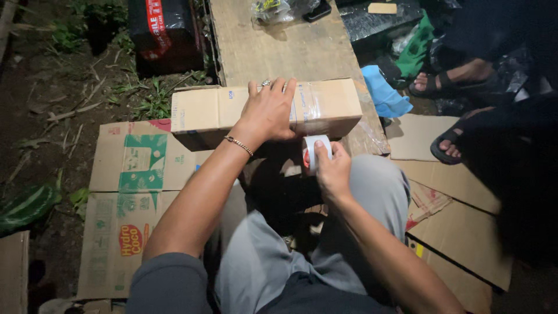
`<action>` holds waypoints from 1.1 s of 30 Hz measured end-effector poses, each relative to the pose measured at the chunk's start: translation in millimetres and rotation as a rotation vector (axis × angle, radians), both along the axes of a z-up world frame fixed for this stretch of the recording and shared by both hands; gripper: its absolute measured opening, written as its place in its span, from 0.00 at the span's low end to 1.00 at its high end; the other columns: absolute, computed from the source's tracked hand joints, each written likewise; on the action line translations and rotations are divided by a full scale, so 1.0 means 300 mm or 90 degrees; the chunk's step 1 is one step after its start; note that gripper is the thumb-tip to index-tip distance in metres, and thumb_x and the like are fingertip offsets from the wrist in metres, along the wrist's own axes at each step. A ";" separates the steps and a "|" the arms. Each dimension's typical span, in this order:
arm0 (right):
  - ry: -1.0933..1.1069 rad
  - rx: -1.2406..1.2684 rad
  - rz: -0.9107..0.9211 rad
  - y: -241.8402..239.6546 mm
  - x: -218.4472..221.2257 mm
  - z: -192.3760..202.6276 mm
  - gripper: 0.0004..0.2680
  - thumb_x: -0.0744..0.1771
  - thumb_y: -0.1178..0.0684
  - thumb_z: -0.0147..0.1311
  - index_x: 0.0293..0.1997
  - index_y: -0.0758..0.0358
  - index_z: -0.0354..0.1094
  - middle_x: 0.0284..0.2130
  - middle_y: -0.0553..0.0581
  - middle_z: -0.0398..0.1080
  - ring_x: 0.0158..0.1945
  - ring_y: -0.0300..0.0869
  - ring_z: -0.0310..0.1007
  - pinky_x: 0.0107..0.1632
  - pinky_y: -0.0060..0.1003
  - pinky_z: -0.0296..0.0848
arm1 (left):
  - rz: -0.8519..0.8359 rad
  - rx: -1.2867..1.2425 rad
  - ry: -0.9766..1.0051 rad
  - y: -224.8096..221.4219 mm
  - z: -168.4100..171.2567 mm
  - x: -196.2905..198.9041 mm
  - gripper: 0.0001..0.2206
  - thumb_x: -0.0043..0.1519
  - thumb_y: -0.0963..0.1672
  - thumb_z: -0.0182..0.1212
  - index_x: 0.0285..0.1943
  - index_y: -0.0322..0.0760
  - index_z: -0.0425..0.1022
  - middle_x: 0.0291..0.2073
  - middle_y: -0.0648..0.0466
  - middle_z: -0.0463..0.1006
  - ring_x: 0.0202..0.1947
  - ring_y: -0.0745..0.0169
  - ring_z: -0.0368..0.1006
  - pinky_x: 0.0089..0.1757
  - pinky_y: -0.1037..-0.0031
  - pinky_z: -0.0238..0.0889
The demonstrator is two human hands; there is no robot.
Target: The person sits on the ground and uses clear packing tape to seal a cardboard box. They apply multiple strips of tape across the top and sides, then briefly handle a small wrapped item before continuing to tape the box.
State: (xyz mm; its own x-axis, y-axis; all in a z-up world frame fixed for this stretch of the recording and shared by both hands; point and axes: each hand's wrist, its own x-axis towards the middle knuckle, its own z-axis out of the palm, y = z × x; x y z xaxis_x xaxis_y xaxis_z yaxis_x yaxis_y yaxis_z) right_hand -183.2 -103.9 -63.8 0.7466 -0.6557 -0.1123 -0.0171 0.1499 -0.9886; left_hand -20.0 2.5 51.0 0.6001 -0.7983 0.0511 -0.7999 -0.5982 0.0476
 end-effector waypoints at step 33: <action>-0.067 0.025 0.218 -0.236 0.327 0.309 0.15 0.71 0.44 0.48 0.41 0.69 0.74 0.27 0.54 0.74 0.27 0.37 0.73 0.32 0.33 0.72 | -0.032 -0.074 -0.304 0.017 -0.184 -0.021 0.28 0.67 0.47 0.59 0.75 0.30 0.60 0.72 0.39 0.62 0.71 0.41 0.58 0.67 0.49 0.48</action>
State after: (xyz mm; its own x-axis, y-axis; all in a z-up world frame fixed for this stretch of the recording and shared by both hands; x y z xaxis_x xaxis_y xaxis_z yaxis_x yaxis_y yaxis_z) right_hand -85.2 -174.6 28.8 0.9311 -0.3622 -0.0432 0.0289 0.1915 -0.9811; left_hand -26.5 7.7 -4.4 0.4492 -0.7979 0.4021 -0.7761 -0.5714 -0.2669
